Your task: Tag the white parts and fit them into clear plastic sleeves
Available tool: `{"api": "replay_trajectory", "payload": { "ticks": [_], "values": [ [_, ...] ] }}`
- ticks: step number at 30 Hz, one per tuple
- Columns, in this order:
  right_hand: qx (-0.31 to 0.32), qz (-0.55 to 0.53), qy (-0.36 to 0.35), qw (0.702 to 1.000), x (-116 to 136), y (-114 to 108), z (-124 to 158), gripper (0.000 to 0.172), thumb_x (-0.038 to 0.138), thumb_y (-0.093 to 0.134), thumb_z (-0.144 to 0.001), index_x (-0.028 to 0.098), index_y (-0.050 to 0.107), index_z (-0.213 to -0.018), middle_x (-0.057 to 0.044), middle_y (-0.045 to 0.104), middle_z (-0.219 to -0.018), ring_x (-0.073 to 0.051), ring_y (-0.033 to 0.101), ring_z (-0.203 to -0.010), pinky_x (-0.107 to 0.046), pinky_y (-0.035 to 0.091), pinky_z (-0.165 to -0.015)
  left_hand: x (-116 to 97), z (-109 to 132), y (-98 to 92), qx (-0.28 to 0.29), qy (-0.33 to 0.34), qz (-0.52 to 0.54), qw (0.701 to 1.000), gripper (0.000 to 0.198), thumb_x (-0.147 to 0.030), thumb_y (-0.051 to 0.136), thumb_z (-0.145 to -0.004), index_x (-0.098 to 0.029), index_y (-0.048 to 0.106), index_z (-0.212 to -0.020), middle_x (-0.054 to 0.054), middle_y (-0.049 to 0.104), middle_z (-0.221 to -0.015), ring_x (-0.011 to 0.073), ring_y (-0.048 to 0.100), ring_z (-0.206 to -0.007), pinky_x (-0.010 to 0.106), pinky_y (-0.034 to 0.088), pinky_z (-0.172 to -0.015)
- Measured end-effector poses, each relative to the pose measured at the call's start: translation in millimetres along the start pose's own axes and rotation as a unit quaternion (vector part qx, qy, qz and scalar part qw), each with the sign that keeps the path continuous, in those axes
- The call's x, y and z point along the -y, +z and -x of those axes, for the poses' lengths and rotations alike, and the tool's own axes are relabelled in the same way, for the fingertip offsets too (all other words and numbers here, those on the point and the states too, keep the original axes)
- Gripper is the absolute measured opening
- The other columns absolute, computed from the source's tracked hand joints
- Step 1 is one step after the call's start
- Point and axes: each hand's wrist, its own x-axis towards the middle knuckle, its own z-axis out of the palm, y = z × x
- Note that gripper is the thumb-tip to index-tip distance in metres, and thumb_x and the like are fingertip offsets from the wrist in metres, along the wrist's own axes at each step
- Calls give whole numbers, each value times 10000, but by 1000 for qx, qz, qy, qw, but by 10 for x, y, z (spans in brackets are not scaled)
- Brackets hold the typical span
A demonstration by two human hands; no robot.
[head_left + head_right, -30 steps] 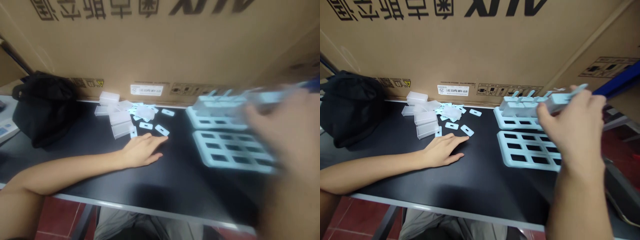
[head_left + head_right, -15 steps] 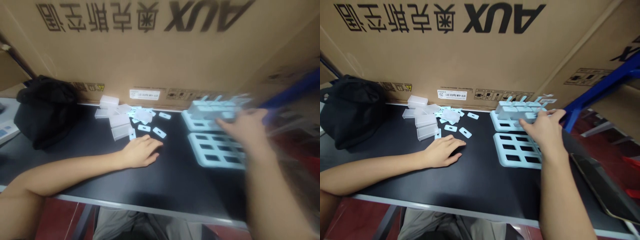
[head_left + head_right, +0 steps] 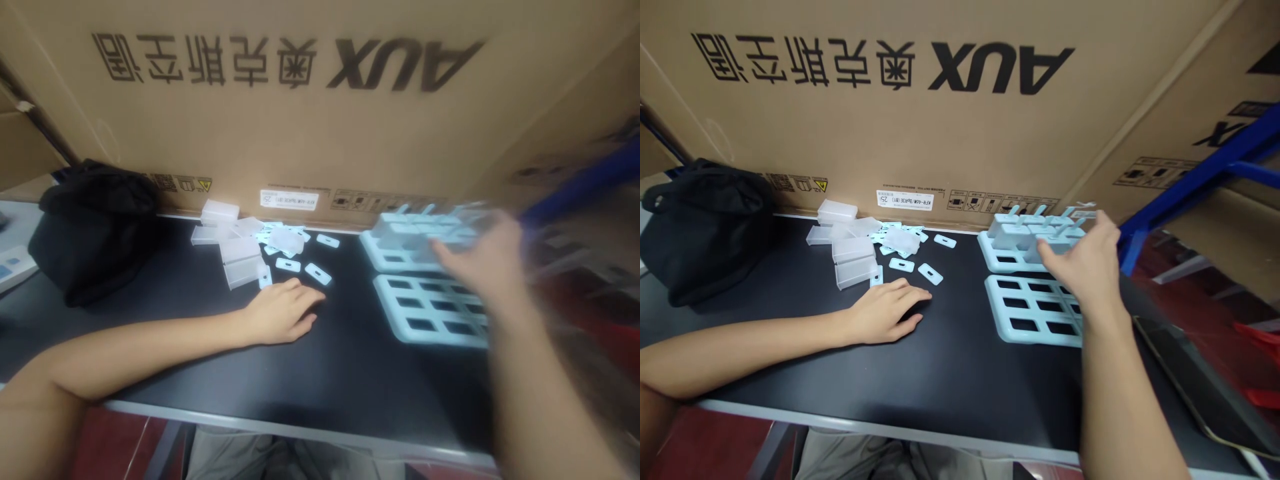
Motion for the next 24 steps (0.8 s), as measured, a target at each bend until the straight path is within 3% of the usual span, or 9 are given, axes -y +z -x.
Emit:
{"api": "replay_trajectory", "payload": {
  "ticks": [2, 4, 7, 14, 20, 22, 24],
  "values": [
    [-61, -69, 68, 993, 140, -119, 15, 807, 453, 546, -830, -31, 340, -1442, -289, 617, -1102, -345, 619, -962, -420, 480, -859, 1, 2, -2, 1, -1, 2, 1000, 340, -318, 513, -1020, -193, 553, -1334, 73, 711, -1318, 237, 636, -1118, 353, 593, -841],
    [-103, -119, 110, 981, 266, -228, 45, 707, 357, 557, -789, 50, 375, -1401, -151, 628, -885, -272, 593, -739, -377, 482, -754, 3, 3, -5, 1, 0, 3, 1000, 335, -315, 508, -1021, -193, 553, -1330, 69, 711, -1318, 239, 635, -1120, 361, 595, -844],
    [-90, -141, 96, 981, 358, -311, 81, 578, 317, 528, -811, 128, 401, -1342, -81, 583, -804, -245, 566, -684, -357, 479, -761, 7, 4, -5, -2, 3, 4, 1000, 326, -306, 504, -1022, -195, 550, -1325, 64, 711, -1312, 236, 634, -1118, 366, 595, -845],
    [-98, -127, 96, 982, 306, -249, 59, 445, 287, 445, -874, 148, 470, -1296, -130, 589, -895, -277, 609, -805, -352, 484, -823, 19, 12, 22, -8, 6, 3, 1000, 285, -308, 514, -1016, -201, 568, -1275, 69, 717, -1289, 235, 635, -1126, 361, 593, -849],
    [-45, -110, 119, 986, 296, -241, 48, 459, 340, 388, -938, 112, 529, -1311, -203, 643, -1020, -294, 636, -877, -379, 466, -855, 27, 18, 30, -15, 11, 1, 1000, 267, -311, 508, -1018, -196, 582, -1248, 71, 720, -1282, 236, 635, -1114, 366, 592, -862],
    [-21, -66, 100, 993, 223, -184, 28, 425, 323, 356, -938, 124, 609, -1217, -222, 656, -1048, -324, 630, -966, -403, 458, -893, 26, 17, 28, -16, 14, 2, 1000, 260, -312, 511, -1016, -192, 589, -1234, 72, 721, -1279, 237, 634, -1111, 369, 590, -874],
    [10, 2, 37, 999, 129, -106, 9, 411, 299, 347, -920, 124, 672, -1102, -244, 657, -1060, -359, 606, -1035, -436, 455, -912, 24, 15, 26, -15, 17, 4, 1000, 248, -309, 512, -1015, -189, 598, -1214, 70, 721, -1280, 236, 635, -1107, 370, 588, -879]
  ]
}}
